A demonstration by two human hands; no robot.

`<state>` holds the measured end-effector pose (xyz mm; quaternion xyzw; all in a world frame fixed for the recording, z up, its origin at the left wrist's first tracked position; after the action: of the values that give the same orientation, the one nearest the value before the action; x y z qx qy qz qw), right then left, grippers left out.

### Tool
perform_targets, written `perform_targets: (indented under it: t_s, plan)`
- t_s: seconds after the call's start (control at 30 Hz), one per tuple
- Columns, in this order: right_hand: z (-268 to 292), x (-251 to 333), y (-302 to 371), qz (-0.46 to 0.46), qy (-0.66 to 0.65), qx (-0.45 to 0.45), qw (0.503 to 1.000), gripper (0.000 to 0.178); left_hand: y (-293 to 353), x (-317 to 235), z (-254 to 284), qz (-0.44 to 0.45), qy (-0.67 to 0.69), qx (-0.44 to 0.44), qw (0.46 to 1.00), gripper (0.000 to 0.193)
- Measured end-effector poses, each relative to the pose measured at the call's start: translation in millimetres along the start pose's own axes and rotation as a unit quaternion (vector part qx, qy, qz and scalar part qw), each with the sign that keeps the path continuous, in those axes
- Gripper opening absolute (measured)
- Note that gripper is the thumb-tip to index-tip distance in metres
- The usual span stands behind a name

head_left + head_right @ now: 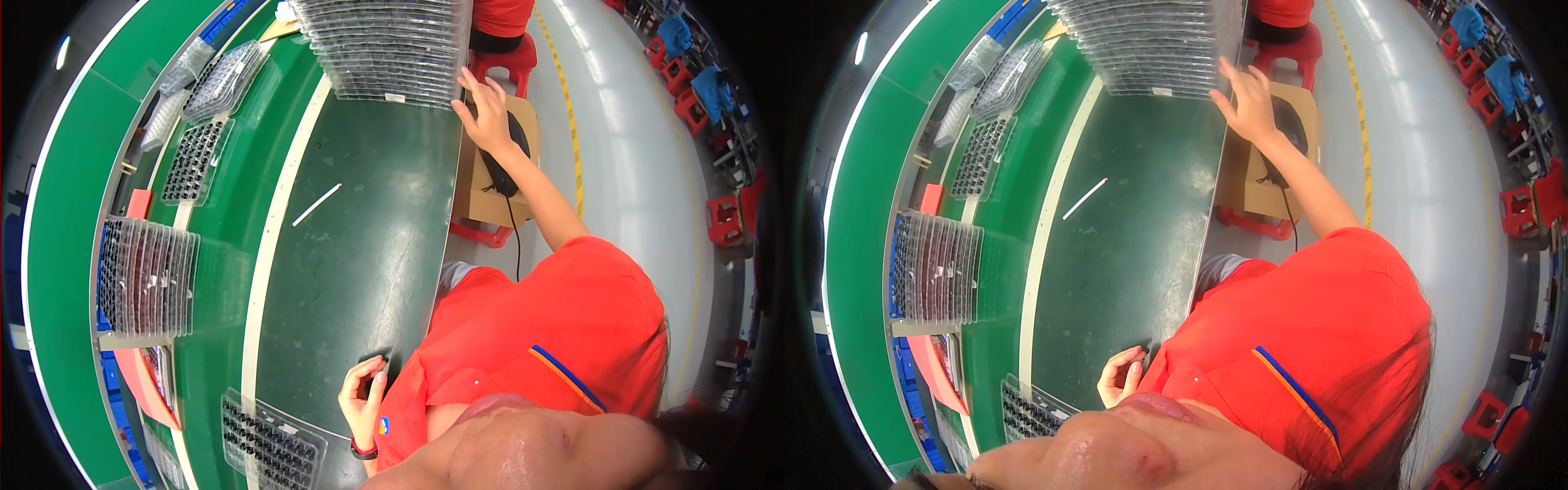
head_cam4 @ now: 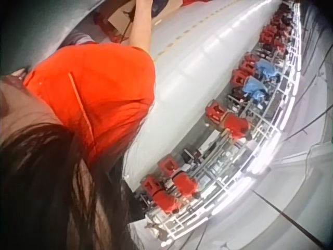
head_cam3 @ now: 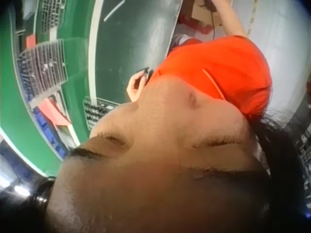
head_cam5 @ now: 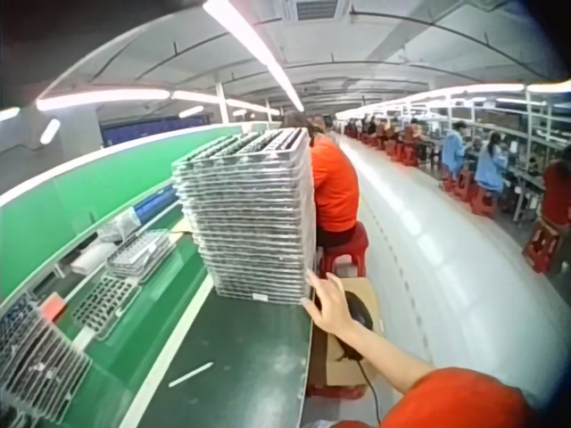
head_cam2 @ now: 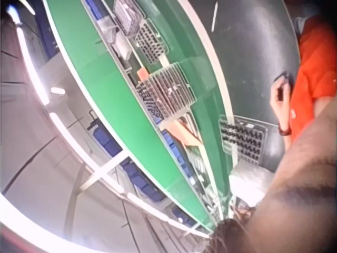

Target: Inspecting and marking small electronic components on a production line.

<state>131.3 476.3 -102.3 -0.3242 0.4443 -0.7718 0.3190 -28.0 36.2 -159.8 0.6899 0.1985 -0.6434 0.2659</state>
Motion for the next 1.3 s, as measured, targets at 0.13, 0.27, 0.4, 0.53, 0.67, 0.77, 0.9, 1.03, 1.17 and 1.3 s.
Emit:
perform_targets:
  t_s: [0.13,0.27,0.4,0.53,0.67,0.77,0.9,1.03,1.17,1.3]
  plan:
    - [-1.2,-5.7,-3.4,-0.012,0.013,-0.022,1.0,0.05,-0.9,-0.2,0.7,-0.001,0.009,0.002,1.0,0.02]
    - [-3.7,-9.4,-6.0,-0.016,0.048,-0.003,0.999,0.042,-0.8,0.2,0.1,0.002,0.011,0.002,1.0,0.02]
    - [16.6,-0.3,-23.3,0.006,0.106,-0.055,0.993,0.031,-1.3,2.6,2.8,0.0,0.004,0.004,1.0,0.019]
    - [22.0,5.3,-29.8,0.038,0.111,-0.061,0.991,0.024,-2.5,3.5,3.4,0.002,0.015,0.005,1.0,0.019]
    - [16.9,6.2,-29.8,0.051,0.124,-0.025,0.991,0.026,-1.8,5.6,4.7,0.006,0.024,0.001,1.0,0.019]
    - [23.7,7.9,-37.1,0.06,0.093,-0.049,0.993,0.028,-2.0,4.3,4.2,0.003,0.02,-0.003,1.0,0.019]
    - [36.6,8.9,-54.8,0.034,0.056,-0.098,0.993,0.034,-2.5,8.1,6.1,0.01,0.02,-0.006,1.0,0.02]
    - [37.7,6.3,-62.9,0.031,0.072,-0.115,0.99,0.036,-3.2,8.4,6.2,0.009,0.021,-0.006,1.0,0.02]
    - [32.0,2.1,-62.5,0.02,0.092,-0.093,0.991,0.032,-3.2,8.0,7.0,0.011,0.014,-0.013,1.0,0.019]
    - [45.1,9.3,-69.7,0.028,0.137,-0.137,0.981,0.027,-3.5,8.8,8.0,0.017,0.015,-0.017,1.0,0.019]
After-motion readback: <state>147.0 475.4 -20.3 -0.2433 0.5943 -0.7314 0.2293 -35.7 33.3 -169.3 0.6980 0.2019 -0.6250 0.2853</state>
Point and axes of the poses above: each hand's wrist, its own y-axis away from the middle knuckle, its own z-axis out of the back of the hand, x = y × z, the point moved 10 cm from there along -y, towards the middle knuckle, and after that the axes turned 10 degrees about y, right-handed, at the moved point
